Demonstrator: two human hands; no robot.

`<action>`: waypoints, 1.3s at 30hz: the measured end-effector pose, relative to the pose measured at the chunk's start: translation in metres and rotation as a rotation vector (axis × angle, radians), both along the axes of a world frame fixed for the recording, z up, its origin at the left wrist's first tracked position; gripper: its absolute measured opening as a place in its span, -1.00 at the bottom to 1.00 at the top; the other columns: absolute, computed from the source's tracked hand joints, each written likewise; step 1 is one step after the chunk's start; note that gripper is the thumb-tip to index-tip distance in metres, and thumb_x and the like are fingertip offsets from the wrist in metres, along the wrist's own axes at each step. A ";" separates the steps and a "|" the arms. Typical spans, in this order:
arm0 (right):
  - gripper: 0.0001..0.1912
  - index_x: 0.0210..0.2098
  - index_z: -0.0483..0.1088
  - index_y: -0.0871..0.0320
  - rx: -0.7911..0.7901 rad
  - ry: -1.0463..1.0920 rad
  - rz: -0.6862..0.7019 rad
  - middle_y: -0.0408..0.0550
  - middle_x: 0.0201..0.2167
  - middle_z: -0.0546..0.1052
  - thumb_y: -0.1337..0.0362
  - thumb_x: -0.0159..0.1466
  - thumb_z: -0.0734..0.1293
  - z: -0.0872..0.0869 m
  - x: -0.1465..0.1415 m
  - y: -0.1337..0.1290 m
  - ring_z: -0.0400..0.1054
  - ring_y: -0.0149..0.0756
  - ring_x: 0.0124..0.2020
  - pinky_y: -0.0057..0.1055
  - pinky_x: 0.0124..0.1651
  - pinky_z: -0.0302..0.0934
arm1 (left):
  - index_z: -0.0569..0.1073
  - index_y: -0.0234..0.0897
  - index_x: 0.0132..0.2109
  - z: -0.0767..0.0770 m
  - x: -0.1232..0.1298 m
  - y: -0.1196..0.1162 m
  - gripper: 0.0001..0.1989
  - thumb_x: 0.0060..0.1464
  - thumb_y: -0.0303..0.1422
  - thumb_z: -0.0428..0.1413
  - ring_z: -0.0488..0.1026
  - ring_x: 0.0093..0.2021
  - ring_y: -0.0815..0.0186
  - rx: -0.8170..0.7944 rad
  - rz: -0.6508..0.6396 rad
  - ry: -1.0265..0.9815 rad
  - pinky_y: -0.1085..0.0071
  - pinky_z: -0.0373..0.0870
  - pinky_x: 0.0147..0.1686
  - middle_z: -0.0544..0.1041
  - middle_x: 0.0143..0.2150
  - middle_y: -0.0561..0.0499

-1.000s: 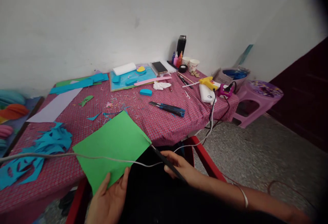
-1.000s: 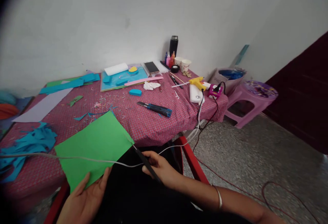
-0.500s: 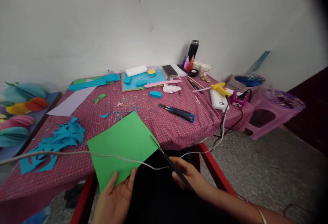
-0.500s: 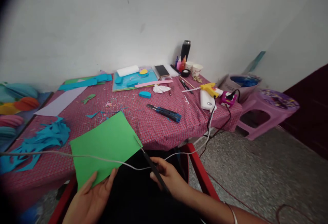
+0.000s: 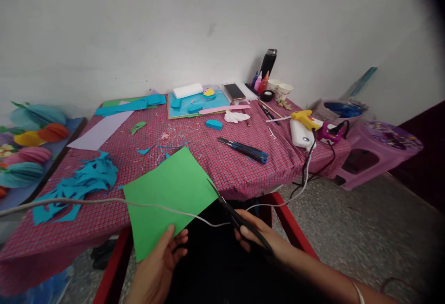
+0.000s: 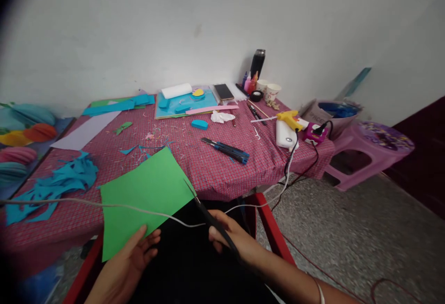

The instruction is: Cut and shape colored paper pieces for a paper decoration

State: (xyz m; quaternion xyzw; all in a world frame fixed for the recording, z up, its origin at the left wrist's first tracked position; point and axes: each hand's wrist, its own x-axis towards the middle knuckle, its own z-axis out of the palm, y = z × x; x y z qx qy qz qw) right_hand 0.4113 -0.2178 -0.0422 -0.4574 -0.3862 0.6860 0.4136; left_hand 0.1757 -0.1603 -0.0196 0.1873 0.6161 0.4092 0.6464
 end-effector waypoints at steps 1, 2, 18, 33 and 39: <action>-0.42 0.01 0.28 0.17 0.007 0.018 -0.003 -0.16 -0.42 0.31 -0.08 0.15 0.32 -0.001 0.000 0.000 0.12 -0.53 -0.57 -0.51 -0.52 -0.08 | 0.37 -0.31 -0.13 0.000 0.000 -0.001 -0.76 0.03 -0.60 0.11 0.53 -0.44 0.28 0.008 0.000 0.013 0.46 0.44 -0.56 0.56 -0.38 -0.06; -0.43 0.01 0.28 0.17 0.008 0.036 -0.008 -0.16 -0.42 0.31 -0.07 0.16 0.31 -0.001 0.001 -0.001 0.12 -0.53 -0.56 -0.51 -0.52 -0.08 | 0.37 -0.31 -0.14 0.001 0.000 -0.002 -0.75 0.01 -0.60 0.12 0.53 -0.44 0.27 0.011 -0.001 0.026 0.45 0.44 -0.56 0.56 -0.39 -0.05; -0.40 -0.01 0.30 0.19 -0.032 0.097 -0.051 -0.17 -0.44 0.33 -0.11 0.12 0.34 -0.002 -0.003 0.002 0.14 -0.55 -0.59 -0.54 -0.56 -0.07 | 0.42 -0.34 -0.21 -0.009 0.012 -0.003 -0.74 -0.12 -0.47 0.26 0.52 -0.36 0.28 0.003 -0.019 -0.156 0.45 0.42 -0.50 0.57 -0.25 -0.10; -0.48 -0.09 0.31 0.20 -0.016 0.142 -0.040 -0.17 -0.44 0.31 -0.08 0.15 0.33 -0.005 -0.004 0.005 0.12 -0.55 -0.59 -0.53 -0.54 -0.06 | 0.38 -0.31 -0.38 -0.008 0.025 -0.001 -0.74 -0.13 -0.26 0.26 0.27 -0.57 0.44 -0.024 -0.131 -0.193 0.51 0.14 -0.62 0.40 -0.55 0.08; -0.41 -0.07 0.30 0.21 -0.029 0.100 -0.041 -0.17 -0.44 0.31 -0.12 0.11 0.35 -0.002 -0.006 0.006 0.14 -0.56 -0.59 -0.56 -0.56 -0.06 | 0.51 -0.41 -0.41 -0.011 0.028 -0.006 -0.51 -0.33 -0.01 0.26 0.26 -0.61 0.43 -0.044 -0.258 0.052 0.49 0.11 -0.62 0.41 -0.61 0.04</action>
